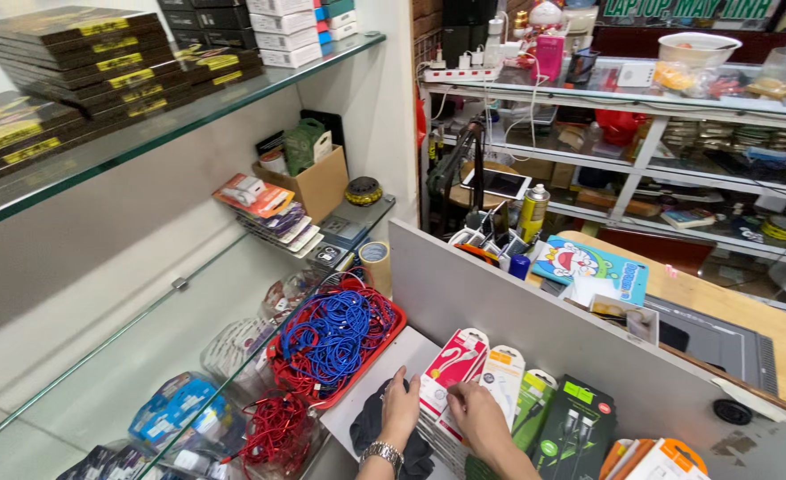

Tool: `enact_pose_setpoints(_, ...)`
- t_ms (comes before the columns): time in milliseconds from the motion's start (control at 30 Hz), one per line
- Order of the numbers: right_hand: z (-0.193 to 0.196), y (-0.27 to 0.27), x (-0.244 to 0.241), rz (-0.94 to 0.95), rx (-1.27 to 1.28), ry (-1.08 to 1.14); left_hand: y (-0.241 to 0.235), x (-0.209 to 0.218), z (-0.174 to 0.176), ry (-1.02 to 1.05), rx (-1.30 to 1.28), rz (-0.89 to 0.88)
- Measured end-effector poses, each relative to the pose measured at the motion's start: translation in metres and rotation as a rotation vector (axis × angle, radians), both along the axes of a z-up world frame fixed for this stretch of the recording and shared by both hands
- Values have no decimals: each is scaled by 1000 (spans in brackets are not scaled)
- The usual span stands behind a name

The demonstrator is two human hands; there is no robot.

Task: The person organizes stacks of boxed electronic accessories on a counter and glass shelves. They pick up stacks of boxes, wipe them with a dark cloth, and place them back on the counter or shelves in neat piles.

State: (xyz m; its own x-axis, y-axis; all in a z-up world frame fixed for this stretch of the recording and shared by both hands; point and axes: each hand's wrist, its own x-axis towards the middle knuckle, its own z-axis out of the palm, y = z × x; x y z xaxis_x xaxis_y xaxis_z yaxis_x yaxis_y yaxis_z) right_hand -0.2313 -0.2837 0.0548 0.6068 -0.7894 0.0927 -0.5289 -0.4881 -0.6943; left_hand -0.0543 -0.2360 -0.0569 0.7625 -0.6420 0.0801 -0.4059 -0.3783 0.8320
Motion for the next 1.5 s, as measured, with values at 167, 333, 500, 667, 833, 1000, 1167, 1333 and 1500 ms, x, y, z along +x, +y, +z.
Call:
enact_pose_setpoints(167, 0, 0, -7, 55, -5, -21, -4, -18, 7, 133, 261, -37)
enact_pose_setpoints(333, 5, -6, -3, 37, 110, 82, 5, -26, 47, -54, 58, -32)
enact_pose_setpoints(500, 19, 2, 9, 74, -17, 153, 1, -12, 65, 104, -42, -186)
enact_pose_setpoints(667, 22, 23, 34, -98, 72, 45, 14, 35, 50, 831, -273, -124)
enact_pose_setpoints(833, -48, 50, 90, 137, 186, 134, 63, 98, 35, 1280, -482, -86)
enact_pose_setpoints(1000, -153, 59, 151, 344, 205, 448, 105, 133, 33, 1236, -399, -131)
enact_pose_setpoints(1167, -195, 51, 173, 176, 282, 493, 122, 164, 30, 1299, -427, -89)
enact_pose_setpoints(1333, -139, 59, 172, -54, 551, -84, 129, 178, 43, 1146, -424, -71)
enact_pose_setpoints(1500, -10, 89, 161, -260, 277, -297, 120, 170, 78, 1067, -433, 0)
